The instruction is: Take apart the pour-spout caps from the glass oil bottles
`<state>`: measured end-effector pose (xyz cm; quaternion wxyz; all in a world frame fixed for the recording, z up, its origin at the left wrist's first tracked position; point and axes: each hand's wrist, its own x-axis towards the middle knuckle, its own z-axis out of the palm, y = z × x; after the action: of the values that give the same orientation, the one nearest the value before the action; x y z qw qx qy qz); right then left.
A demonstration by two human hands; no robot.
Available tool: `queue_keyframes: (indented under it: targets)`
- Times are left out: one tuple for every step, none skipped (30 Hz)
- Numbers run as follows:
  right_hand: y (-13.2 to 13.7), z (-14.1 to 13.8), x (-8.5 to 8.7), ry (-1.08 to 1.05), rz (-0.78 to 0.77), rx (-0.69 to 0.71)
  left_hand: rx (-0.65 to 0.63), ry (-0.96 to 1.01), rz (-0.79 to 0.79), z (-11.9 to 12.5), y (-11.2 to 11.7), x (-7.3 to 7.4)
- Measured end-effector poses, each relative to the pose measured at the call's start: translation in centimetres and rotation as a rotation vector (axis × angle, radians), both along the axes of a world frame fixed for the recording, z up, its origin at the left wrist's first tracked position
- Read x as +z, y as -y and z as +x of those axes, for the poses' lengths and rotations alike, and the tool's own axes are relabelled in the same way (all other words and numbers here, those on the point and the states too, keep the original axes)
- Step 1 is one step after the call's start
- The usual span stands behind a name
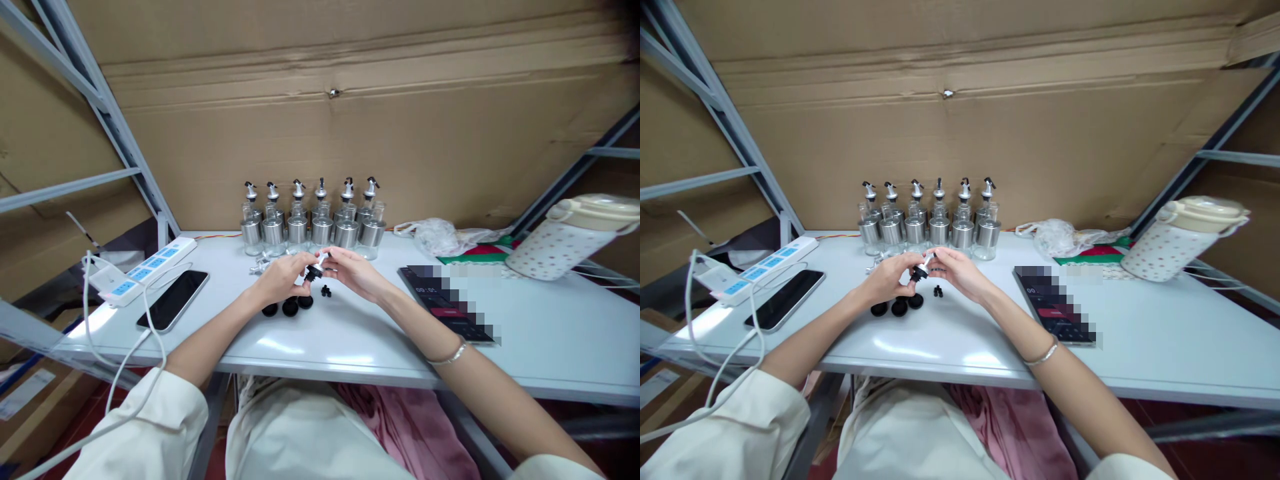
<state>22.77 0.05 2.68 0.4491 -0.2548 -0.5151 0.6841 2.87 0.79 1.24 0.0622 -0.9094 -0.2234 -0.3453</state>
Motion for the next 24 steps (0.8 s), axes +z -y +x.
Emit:
queue_keyframes:
  targets:
    - [-0.02,0.00,-0.01,0.001,-0.002,0.000,-0.001,0.003,-0.004,0.01,-0.02,-0.04]
    - [-0.04,0.00,-0.01,0.003,-0.004,0.000,-0.001,0.006,-0.009,0.02,-0.03,-0.09]
    - [-0.07,0.01,-0.02,0.006,-0.006,0.000,-0.001,0.009,-0.016,0.03,-0.04,-0.13]
    - [-0.09,0.01,-0.02,0.009,-0.007,0.001,-0.001,0.012,-0.022,0.03,-0.03,-0.16]
    - [-0.12,0.02,-0.03,0.011,-0.008,0.001,-0.001,0.015,-0.029,0.04,-0.02,-0.18]
    - [-0.14,0.03,-0.04,0.013,-0.009,0.001,-0.001,0.017,-0.036,0.05,0.00,-0.18]
    - [-0.17,0.04,-0.05,0.015,-0.010,0.000,-0.001,0.020,-0.043,0.05,0.02,-0.17]
    - [-0.20,0.06,-0.06,0.015,-0.010,-0.001,-0.001,0.023,-0.049,0.06,0.04,-0.15]
    - [-0.22,0.08,-0.08,0.015,-0.011,-0.003,0.001,0.025,-0.055,0.07,0.07,-0.11]
    - [-0.24,0.10,-0.09,0.015,-0.012,-0.004,0.003,0.026,-0.060,0.08,0.10,-0.07]
    - [-0.25,0.12,-0.11,0.015,-0.012,-0.004,0.005,0.028,-0.065,0.09,0.13,-0.03]
    - [-0.26,0.14,-0.12,0.014,-0.012,-0.004,0.007,0.029,-0.069,0.09,0.15,0.01]
    - [-0.26,0.16,-0.13,0.014,-0.012,-0.003,0.008,0.030,-0.073,0.09,0.16,0.04]
    - [-0.26,0.17,-0.13,0.014,-0.012,-0.002,0.009,0.030,-0.076,0.09,0.16,0.06]
    - [-0.26,0.18,-0.14,0.015,-0.011,-0.001,0.011,0.031,-0.077,0.08,0.16,0.07]
    - [-0.27,0.18,-0.16,0.015,-0.010,-0.001,0.012,0.031,-0.077,0.08,0.15,0.07]
    - [-0.28,0.18,-0.17,0.014,-0.010,-0.001,0.014,0.031,-0.076,0.07,0.13,0.07]
    - [-0.31,0.18,-0.20,0.014,-0.009,-0.002,0.016,0.031,-0.075,0.07,0.11,0.06]
    - [-0.34,0.17,-0.23,0.013,-0.007,-0.003,0.018,0.031,-0.072,0.07,0.10,0.05]
    - [-0.37,0.16,-0.26,0.012,-0.006,-0.005,0.019,0.032,-0.069,0.08,0.09,0.05]
    - [-0.39,0.15,-0.29,0.013,-0.005,-0.006,0.021,0.032,-0.067,0.09,0.09,0.04]
    - [-0.41,0.14,-0.31,0.013,-0.004,-0.006,0.022,0.031,-0.064,0.10,0.09,0.04]
    - [-0.42,0.13,-0.33,0.014,-0.005,-0.006,0.022,0.030,-0.061,0.11,0.09,0.04]
    - [-0.41,0.12,-0.34,0.016,-0.005,-0.006,0.023,0.029,-0.059,0.12,0.09,0.04]
